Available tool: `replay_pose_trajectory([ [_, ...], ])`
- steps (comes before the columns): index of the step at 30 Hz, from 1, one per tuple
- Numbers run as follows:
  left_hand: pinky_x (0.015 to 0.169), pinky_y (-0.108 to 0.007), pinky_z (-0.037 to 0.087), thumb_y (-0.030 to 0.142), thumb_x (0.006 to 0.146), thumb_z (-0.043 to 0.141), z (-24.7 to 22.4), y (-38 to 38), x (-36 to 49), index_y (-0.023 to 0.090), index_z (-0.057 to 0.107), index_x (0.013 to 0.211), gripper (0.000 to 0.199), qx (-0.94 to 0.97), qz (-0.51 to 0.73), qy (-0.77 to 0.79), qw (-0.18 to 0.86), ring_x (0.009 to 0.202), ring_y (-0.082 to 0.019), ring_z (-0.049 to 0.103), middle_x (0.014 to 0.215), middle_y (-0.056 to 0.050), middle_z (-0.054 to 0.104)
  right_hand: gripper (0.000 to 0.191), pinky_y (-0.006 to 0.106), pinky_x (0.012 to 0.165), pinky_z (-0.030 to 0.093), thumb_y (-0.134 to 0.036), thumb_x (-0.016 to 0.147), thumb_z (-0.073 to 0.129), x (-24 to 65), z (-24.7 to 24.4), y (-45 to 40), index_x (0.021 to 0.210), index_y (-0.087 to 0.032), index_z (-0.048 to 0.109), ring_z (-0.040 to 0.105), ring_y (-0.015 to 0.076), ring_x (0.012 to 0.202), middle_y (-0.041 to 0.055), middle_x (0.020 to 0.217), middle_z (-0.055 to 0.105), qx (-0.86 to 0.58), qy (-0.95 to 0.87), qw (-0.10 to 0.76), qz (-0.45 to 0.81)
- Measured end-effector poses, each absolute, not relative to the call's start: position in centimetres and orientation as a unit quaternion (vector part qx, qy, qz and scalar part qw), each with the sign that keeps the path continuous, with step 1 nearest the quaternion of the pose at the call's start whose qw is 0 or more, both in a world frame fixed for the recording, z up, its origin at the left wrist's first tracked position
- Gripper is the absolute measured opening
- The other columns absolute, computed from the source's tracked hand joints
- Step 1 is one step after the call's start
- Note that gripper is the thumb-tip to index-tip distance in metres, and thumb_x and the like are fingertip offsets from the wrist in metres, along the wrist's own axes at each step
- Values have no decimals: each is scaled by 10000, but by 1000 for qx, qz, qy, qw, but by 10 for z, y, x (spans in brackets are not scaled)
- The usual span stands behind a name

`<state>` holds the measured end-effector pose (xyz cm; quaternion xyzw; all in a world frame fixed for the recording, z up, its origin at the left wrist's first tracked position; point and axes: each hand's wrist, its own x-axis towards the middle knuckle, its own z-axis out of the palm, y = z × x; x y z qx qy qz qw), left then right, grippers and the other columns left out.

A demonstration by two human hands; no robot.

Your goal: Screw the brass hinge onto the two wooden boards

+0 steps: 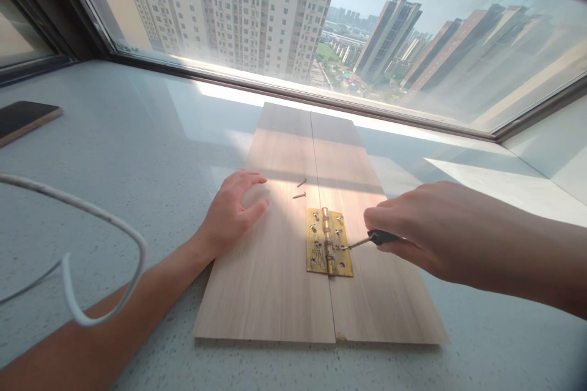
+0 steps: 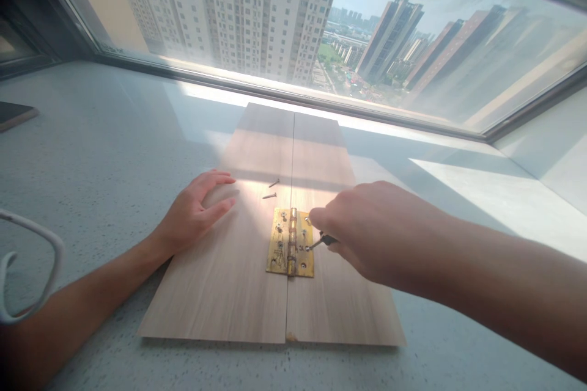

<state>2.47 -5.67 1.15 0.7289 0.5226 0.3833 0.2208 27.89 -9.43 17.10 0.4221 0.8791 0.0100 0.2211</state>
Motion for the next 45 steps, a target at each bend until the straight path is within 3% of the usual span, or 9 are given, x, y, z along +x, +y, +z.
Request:
replay_pose_trajectory([
  [4,1107,-473,344,313,811,554,11,-56,24,193,611,1090,309,727,382,526,221,1268,-278,481,1218,-80,617,397,287,462,150,-379,895,470,273,166,-95,538,-206,485,370,131,415,15,473,492,430,871,234,33],
  [7,1115,-473,334,316,810,554,11,-56,24,190,614,1092,314,727,381,527,220,1277,-281,471,1215,-81,618,310,282,456,160,-408,868,494,266,166,-98,624,-222,536,437,159,435,23,548,555,454,857,240,45],
  [12,1117,-475,332,318,811,554,11,-56,24,177,614,1092,320,728,381,527,219,1271,-285,475,1204,-89,621,19,270,469,211,-213,775,586,266,171,-95,777,-225,572,557,175,522,21,718,627,440,861,255,7],
  [19,1112,-480,339,307,811,558,11,-55,24,187,612,1094,312,731,379,524,215,1257,-277,485,1203,-82,628,215,299,459,114,1,666,590,265,172,-98,633,-212,589,453,139,439,9,581,575,341,886,302,84],
  [28,1125,-468,321,306,813,555,11,-56,23,150,623,1099,333,730,377,526,218,1268,-277,470,1193,-91,632,174,302,417,176,-42,663,626,246,156,-108,605,-207,630,413,143,403,19,557,583,216,877,416,108],
  [36,1128,-454,323,308,808,557,11,-57,23,146,627,1094,336,729,384,523,216,1264,-268,476,1189,-94,642,244,280,423,197,-102,713,581,242,152,-99,498,-208,531,308,115,410,4,486,475,488,793,361,43],
  [39,1126,-455,325,305,810,552,11,-56,23,144,625,1090,331,733,386,518,215,1241,-264,495,1175,-96,648,217,281,425,185,-179,788,535,251,152,-101,575,-213,555,331,118,418,9,526,508,529,777,340,28],
  [42,1120,-461,331,303,812,551,11,-55,23,146,624,1085,323,735,389,513,213,1226,-264,503,1164,-92,648,132,284,428,164,-102,730,591,252,153,-107,748,-229,621,335,122,415,-12,540,515,471,807,356,29],
  [45,1104,-472,348,302,808,554,11,-55,24,152,624,1078,316,733,389,516,214,1216,-273,507,1149,-87,648,209,295,427,178,-11,689,586,243,155,-110,688,-217,621,376,135,427,-3,559,527,341,846,405,64],
])
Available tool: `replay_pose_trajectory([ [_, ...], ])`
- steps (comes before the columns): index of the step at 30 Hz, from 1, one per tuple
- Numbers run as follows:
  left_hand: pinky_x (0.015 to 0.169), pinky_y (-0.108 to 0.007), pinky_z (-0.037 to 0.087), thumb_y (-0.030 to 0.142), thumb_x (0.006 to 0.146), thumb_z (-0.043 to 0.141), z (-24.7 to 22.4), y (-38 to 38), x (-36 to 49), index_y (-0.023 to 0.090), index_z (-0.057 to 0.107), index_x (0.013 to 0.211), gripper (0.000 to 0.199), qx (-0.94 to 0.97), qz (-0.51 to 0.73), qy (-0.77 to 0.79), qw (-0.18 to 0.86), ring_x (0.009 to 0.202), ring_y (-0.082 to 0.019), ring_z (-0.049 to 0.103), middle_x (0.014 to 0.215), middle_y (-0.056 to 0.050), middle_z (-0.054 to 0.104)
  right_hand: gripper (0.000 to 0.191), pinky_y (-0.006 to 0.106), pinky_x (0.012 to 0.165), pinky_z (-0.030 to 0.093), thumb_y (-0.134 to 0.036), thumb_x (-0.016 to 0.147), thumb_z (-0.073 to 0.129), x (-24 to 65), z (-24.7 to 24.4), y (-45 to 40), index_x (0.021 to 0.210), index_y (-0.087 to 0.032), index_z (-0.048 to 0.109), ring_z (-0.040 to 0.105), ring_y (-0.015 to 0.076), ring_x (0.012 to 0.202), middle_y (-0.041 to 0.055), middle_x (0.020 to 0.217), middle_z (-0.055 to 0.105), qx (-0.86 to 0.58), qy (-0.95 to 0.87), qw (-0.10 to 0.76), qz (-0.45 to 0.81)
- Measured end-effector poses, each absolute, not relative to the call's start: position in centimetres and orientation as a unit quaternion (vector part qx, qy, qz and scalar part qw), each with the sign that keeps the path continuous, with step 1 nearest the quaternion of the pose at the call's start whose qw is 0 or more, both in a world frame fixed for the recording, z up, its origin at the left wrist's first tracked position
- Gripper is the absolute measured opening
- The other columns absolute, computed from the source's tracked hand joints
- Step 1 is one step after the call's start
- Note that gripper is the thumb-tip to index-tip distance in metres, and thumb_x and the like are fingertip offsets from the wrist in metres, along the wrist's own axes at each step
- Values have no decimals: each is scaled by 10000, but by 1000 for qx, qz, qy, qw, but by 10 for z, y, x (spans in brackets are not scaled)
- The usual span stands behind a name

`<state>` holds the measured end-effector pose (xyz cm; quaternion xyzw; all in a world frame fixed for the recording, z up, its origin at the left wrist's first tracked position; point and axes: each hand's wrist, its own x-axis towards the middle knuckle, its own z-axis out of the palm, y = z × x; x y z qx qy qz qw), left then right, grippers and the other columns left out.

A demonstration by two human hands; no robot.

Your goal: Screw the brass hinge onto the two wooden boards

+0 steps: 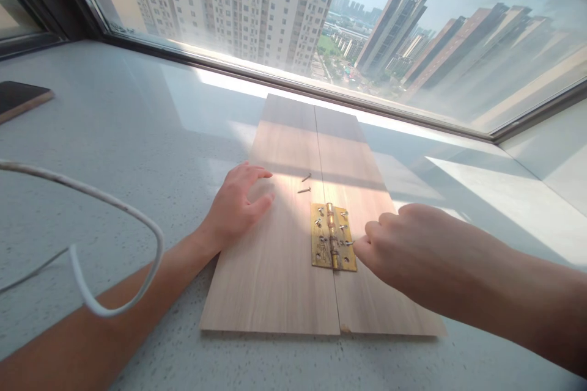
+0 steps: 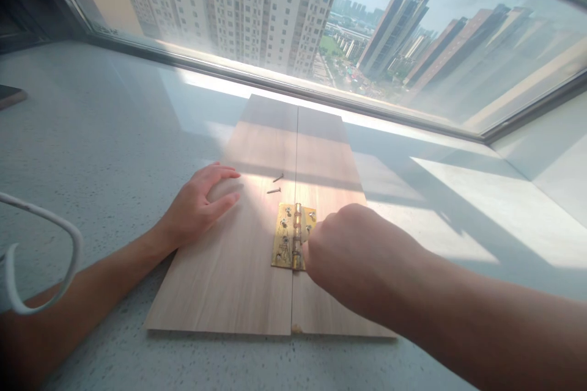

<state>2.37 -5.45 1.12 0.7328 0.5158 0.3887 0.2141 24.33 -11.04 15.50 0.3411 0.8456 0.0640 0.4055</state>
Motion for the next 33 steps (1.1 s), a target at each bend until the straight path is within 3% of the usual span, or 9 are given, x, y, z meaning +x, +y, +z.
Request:
replay_pose_trajectory([
  [3,1096,-474,357,297,808,555,11,-55,23,151,624,1081,318,731,392,515,218,1209,-275,512,1149,-87,644,239,300,445,204,9,684,586,235,155,-107,566,-199,580,422,141,453,12,554,522,230,871,424,90],
  [6,1102,-473,351,294,806,557,10,-55,23,145,624,1082,321,730,394,513,220,1220,-277,503,1152,-90,644,287,293,462,214,20,658,602,229,155,-99,483,-190,513,397,126,440,-8,463,434,218,863,453,56],
  [10,1114,-468,337,292,805,556,11,-56,22,148,624,1083,321,730,391,514,224,1241,-278,484,1158,-87,643,271,283,462,226,-20,662,600,223,153,-85,480,-187,490,360,114,431,-20,447,382,343,826,446,29],
  [16,1117,-474,333,302,804,548,11,-56,23,162,621,1086,323,723,392,519,233,1271,-284,459,1159,-79,644,203,275,427,255,-117,752,546,226,150,-85,564,-191,533,397,124,448,16,558,510,549,735,398,-1],
  [20,1112,-475,339,302,804,549,11,-56,24,168,620,1079,314,724,391,519,231,1263,-282,466,1158,-76,646,170,287,423,218,-45,690,584,232,148,-104,726,-204,632,414,136,464,18,619,566,425,808,406,32],
  [23,1106,-473,347,302,802,552,12,-56,23,163,620,1078,317,725,389,519,230,1246,-282,481,1155,-78,647,159,312,443,226,-54,719,584,236,143,-119,696,-198,646,462,170,504,45,628,570,256,870,411,92],
  [25,1102,-471,351,299,802,550,13,-56,23,157,620,1080,320,726,388,519,231,1239,-283,486,1152,-80,647,157,319,441,225,-63,729,579,237,140,-124,679,-196,642,469,183,508,54,613,564,232,874,414,108],
  [29,1099,-467,357,300,802,548,14,-56,21,166,618,1076,312,728,385,519,230,1232,-283,492,1149,-75,645,227,296,422,207,-25,700,548,230,142,-116,747,-222,652,432,160,473,24,592,566,411,810,417,32],
  [33,1104,-463,352,308,800,550,12,-56,21,191,615,1066,299,732,386,514,224,1230,-277,496,1143,-62,648,177,282,452,272,-74,711,516,224,149,-97,642,-222,585,447,156,508,20,622,562,569,735,368,-17],
])
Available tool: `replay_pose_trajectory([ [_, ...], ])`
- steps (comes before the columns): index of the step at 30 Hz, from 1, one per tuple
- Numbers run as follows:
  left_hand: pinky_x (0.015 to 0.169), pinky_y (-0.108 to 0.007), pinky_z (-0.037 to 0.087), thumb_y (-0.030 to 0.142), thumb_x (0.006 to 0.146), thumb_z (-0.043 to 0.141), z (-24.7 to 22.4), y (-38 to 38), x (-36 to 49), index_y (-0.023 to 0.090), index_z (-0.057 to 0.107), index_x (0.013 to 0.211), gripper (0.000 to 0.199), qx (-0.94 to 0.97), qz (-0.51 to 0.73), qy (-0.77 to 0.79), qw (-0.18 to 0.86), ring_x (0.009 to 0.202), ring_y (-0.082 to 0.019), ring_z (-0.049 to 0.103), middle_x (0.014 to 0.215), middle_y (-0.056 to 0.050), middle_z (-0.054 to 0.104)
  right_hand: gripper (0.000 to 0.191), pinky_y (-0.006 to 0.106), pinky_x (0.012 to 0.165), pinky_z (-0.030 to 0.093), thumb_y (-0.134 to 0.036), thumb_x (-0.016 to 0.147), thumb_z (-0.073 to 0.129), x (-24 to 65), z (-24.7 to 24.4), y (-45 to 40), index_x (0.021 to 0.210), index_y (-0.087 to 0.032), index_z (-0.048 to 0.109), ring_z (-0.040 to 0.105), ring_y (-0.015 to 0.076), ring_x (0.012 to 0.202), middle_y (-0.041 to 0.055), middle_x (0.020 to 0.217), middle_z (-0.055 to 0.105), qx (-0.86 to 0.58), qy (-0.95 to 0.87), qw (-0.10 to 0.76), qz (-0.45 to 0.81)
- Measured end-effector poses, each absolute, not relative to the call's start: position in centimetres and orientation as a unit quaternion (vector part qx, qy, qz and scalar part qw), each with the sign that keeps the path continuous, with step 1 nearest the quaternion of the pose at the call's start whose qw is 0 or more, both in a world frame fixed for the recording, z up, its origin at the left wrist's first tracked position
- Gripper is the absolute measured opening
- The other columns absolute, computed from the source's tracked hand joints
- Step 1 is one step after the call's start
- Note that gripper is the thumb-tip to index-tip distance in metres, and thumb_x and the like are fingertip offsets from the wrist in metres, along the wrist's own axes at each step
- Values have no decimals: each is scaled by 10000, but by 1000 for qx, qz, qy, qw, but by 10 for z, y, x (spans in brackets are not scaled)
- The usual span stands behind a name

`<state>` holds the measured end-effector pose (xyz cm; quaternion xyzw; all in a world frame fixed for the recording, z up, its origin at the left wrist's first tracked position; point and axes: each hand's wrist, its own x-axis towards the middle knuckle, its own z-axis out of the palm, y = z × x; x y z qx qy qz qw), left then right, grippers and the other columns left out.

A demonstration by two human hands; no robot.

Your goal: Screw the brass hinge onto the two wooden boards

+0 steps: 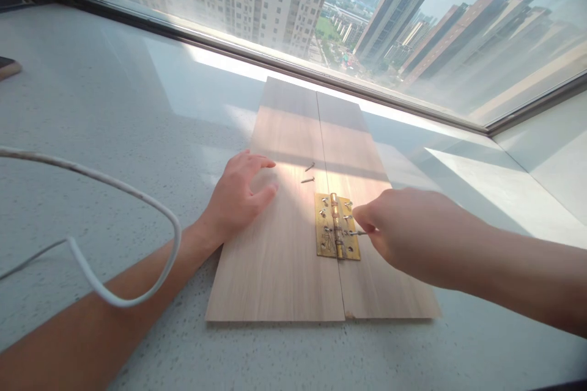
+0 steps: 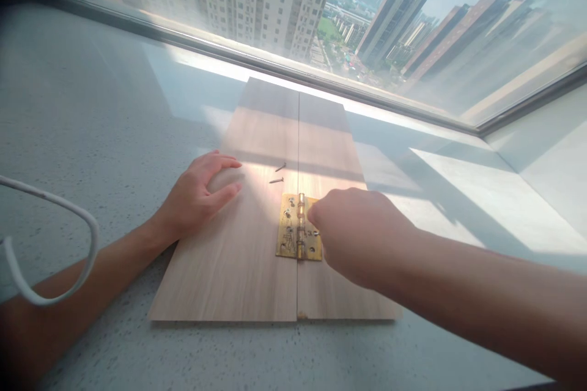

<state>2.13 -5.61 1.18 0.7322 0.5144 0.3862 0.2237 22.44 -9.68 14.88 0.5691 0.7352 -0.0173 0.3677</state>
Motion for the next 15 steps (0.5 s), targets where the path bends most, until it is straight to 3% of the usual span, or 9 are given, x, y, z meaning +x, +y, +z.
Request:
replay_pose_trajectory([
  [3,1123,-459,331,306,800,549,11,-56,22,197,616,1057,288,732,389,513,224,1227,-269,500,1132,-56,653,139,273,456,297,-115,709,512,229,152,-88,608,-207,534,474,145,526,24,697,590,641,687,333,-84],
  [6,1128,-453,326,300,804,548,11,-56,22,190,617,1060,287,732,390,512,224,1213,-262,509,1126,-57,655,121,270,434,263,-115,681,520,237,153,-88,613,-204,473,437,132,502,12,640,560,643,686,325,-105],
  [9,1131,-450,323,300,805,551,11,-56,22,178,620,1064,295,734,389,510,223,1212,-264,510,1127,-61,655,164,276,449,246,-64,669,525,244,154,-93,609,-199,453,399,127,509,4,617,535,569,747,343,-36],
  [15,1125,-459,327,304,812,546,11,-55,21,180,625,1063,292,735,385,513,218,1250,-274,484,1126,-59,661,234,299,463,169,28,692,531,253,158,-98,613,-186,581,380,137,531,9,628,531,334,851,400,66],
])
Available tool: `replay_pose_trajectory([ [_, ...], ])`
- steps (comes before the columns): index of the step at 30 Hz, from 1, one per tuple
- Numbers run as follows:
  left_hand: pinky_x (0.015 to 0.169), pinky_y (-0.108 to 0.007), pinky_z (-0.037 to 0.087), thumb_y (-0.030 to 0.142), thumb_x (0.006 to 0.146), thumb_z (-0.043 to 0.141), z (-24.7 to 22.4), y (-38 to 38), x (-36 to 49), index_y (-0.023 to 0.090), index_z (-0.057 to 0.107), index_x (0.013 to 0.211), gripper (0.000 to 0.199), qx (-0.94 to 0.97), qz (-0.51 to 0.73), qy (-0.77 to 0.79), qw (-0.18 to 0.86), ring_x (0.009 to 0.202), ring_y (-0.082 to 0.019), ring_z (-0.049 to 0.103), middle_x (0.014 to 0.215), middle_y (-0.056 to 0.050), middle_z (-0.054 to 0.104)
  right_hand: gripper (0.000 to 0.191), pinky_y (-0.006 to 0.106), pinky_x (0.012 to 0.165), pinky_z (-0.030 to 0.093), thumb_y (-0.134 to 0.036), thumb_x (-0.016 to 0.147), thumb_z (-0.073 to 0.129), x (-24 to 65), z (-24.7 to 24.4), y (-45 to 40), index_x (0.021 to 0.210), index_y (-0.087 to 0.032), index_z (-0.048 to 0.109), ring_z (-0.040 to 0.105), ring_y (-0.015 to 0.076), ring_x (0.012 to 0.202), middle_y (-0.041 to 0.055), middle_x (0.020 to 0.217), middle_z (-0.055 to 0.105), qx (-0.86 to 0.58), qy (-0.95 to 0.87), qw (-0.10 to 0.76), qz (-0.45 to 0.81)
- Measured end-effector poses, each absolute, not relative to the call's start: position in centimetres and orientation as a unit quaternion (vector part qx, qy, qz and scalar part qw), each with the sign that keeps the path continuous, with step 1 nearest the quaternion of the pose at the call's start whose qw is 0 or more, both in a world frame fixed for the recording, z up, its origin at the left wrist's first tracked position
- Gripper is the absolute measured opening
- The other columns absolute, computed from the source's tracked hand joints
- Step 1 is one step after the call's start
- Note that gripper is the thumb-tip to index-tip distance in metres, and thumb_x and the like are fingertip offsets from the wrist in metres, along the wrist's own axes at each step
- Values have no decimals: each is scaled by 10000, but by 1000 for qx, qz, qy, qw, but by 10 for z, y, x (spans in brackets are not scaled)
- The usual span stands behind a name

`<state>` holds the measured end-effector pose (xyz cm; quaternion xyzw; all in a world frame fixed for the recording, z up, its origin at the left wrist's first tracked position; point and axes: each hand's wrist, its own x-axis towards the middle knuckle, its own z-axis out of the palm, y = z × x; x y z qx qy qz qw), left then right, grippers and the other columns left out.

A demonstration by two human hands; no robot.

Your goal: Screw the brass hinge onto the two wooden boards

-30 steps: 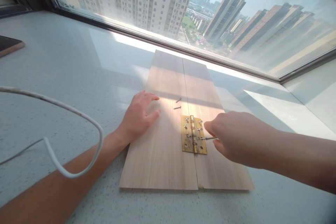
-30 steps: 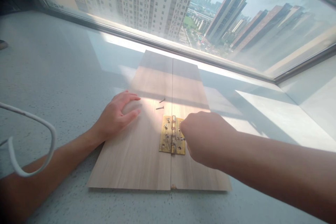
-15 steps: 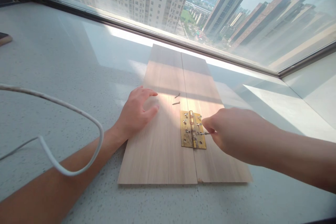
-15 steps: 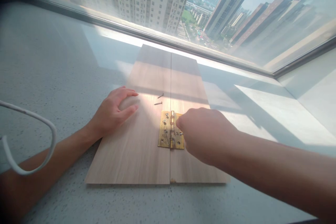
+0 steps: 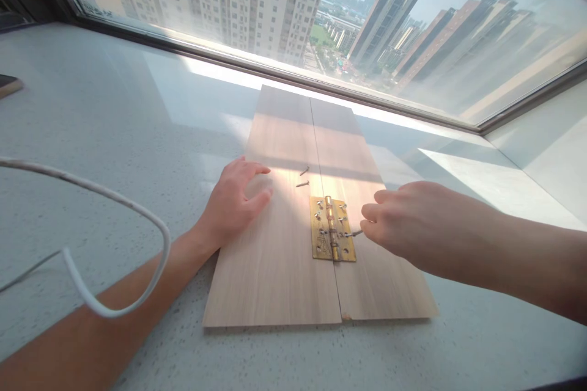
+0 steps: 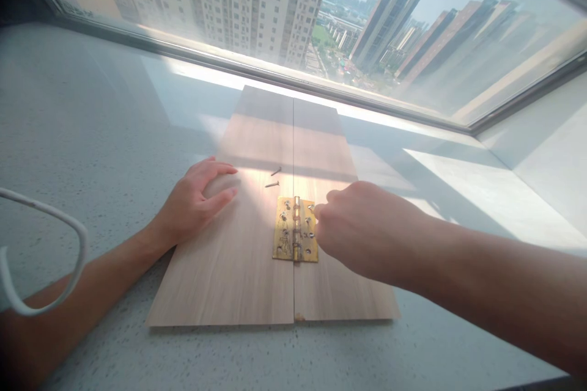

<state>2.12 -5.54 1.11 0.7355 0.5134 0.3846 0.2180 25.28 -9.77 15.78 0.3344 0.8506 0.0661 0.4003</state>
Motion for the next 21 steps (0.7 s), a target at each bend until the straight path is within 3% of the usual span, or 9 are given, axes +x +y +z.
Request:
replay_pose_trajectory([
  [3,1120,-458,335,307,811,548,10,-56,21,187,625,1069,295,734,385,514,220,1255,-274,482,1130,-56,662,195,303,470,164,7,670,602,253,155,-99,622,-180,583,358,127,496,-1,579,488,246,871,417,87],
  [7,1132,-453,321,322,812,555,10,-56,21,188,630,1075,305,734,384,516,220,1277,-275,469,1156,-60,658,223,301,457,200,18,663,600,239,150,-98,580,-187,571,350,117,445,-15,518,443,237,857,454,56],
  [16,1127,-458,327,316,805,558,10,-56,20,186,627,1085,316,731,379,519,228,1289,-282,455,1153,-55,654,173,273,412,286,-90,687,552,221,152,-84,550,-194,543,444,142,457,21,560,509,567,725,390,-22],
  [19,1128,-459,325,312,809,558,9,-56,20,184,626,1088,314,733,378,518,226,1285,-279,457,1159,-56,649,108,266,418,276,-134,698,557,234,151,-89,612,-200,562,447,142,486,21,614,551,594,722,354,-38],
  [21,1131,-457,320,309,811,556,9,-55,20,178,627,1082,309,735,380,516,223,1276,-274,464,1147,-62,651,117,270,433,246,-104,703,553,243,150,-95,659,-207,588,431,140,494,14,623,561,539,765,352,-14],
])
